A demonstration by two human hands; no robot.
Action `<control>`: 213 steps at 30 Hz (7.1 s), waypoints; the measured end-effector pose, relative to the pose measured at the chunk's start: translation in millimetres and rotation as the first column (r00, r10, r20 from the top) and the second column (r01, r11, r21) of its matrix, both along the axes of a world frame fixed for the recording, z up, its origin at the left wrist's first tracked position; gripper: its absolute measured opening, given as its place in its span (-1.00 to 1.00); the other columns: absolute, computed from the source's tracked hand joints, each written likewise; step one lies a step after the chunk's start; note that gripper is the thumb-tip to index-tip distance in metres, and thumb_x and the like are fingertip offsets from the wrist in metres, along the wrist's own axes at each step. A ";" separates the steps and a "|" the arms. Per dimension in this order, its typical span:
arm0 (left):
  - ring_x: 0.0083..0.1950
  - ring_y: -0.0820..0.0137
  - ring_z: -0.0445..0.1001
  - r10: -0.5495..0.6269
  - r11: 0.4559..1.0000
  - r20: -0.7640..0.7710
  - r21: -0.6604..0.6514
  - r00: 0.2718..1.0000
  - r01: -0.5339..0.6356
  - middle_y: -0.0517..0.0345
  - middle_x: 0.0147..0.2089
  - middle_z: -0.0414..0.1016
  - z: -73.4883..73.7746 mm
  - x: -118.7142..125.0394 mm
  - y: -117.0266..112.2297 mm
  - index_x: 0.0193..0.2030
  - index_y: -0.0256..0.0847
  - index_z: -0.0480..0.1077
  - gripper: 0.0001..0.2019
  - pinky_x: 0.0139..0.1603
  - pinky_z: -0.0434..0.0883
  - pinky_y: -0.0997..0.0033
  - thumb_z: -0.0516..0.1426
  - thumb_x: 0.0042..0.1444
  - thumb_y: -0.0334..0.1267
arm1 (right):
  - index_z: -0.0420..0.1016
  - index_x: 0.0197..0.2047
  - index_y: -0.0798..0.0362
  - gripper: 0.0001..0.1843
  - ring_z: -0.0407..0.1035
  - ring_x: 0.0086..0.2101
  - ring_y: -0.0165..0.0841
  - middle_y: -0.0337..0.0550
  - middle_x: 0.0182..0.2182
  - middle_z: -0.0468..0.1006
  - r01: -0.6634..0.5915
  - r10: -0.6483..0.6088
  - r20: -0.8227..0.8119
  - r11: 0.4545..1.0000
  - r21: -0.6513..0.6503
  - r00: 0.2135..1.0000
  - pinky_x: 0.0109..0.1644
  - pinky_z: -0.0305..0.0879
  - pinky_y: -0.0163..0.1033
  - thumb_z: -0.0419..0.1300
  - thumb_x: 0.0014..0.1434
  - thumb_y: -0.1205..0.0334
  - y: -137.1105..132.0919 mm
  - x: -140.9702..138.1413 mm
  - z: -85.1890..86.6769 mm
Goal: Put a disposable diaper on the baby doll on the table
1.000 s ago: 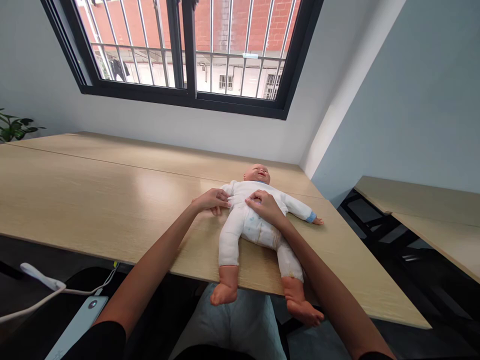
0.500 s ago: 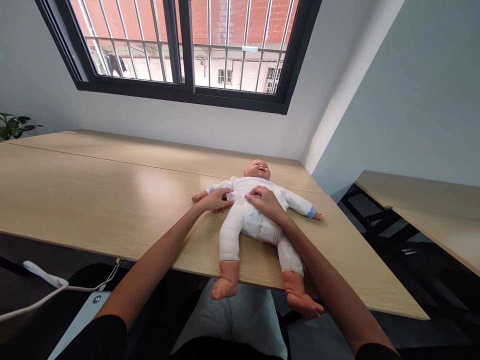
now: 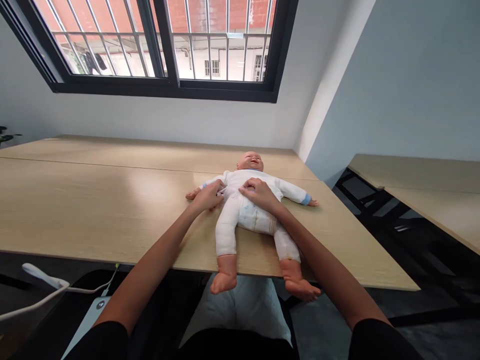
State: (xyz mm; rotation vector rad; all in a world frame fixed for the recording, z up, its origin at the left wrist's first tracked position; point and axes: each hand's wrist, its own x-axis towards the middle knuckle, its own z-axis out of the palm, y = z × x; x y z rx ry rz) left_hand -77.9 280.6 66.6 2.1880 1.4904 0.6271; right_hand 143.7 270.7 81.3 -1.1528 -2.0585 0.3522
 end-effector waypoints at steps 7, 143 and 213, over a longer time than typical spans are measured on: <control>-0.70 0.37 0.37 0.051 0.975 0.114 -0.219 0.992 -0.025 0.37 -0.65 0.30 0.5 0.7 1.5 -0.15 -0.13 0.21 -0.78 -0.72 0.19 0.55 0.08 0.09 -0.47 | 0.48 -0.43 0.02 -0.81 0.40 -0.21 -0.18 -0.07 -0.28 0.57 -0.015 0.015 -0.006 1.000 -0.025 1.000 -0.03 0.27 -0.10 0.21 0.18 0.14 2.5 1.2 -0.7; -0.45 0.47 0.26 -0.211 0.937 0.358 0.339 0.910 0.084 0.28 -0.49 0.28 -1.6 65.1 14.9 -0.39 -0.19 0.38 -0.95 -0.46 0.20 0.46 0.18 0.07 -0.35 | 0.34 -0.42 0.03 -0.94 0.24 -0.46 -0.37 -0.31 -0.54 0.35 0.112 -0.112 -0.296 0.994 -0.015 0.949 -0.27 0.20 -0.23 0.16 -0.03 0.34 6.0 24.7 -14.9; -0.33 0.37 0.36 -0.179 0.862 0.333 0.507 0.926 -0.016 0.20 -0.36 0.37 -7.1 61.2 9.2 -0.30 -0.12 0.23 -0.90 -0.27 0.30 0.34 0.04 0.27 -0.31 | 0.41 -0.26 0.04 -0.75 0.02 -0.53 -0.45 -0.40 -0.58 0.13 -0.158 0.087 -0.293 0.961 -0.226 0.952 -0.44 -0.08 -0.31 0.32 0.05 0.11 6.7 49.2 -7.7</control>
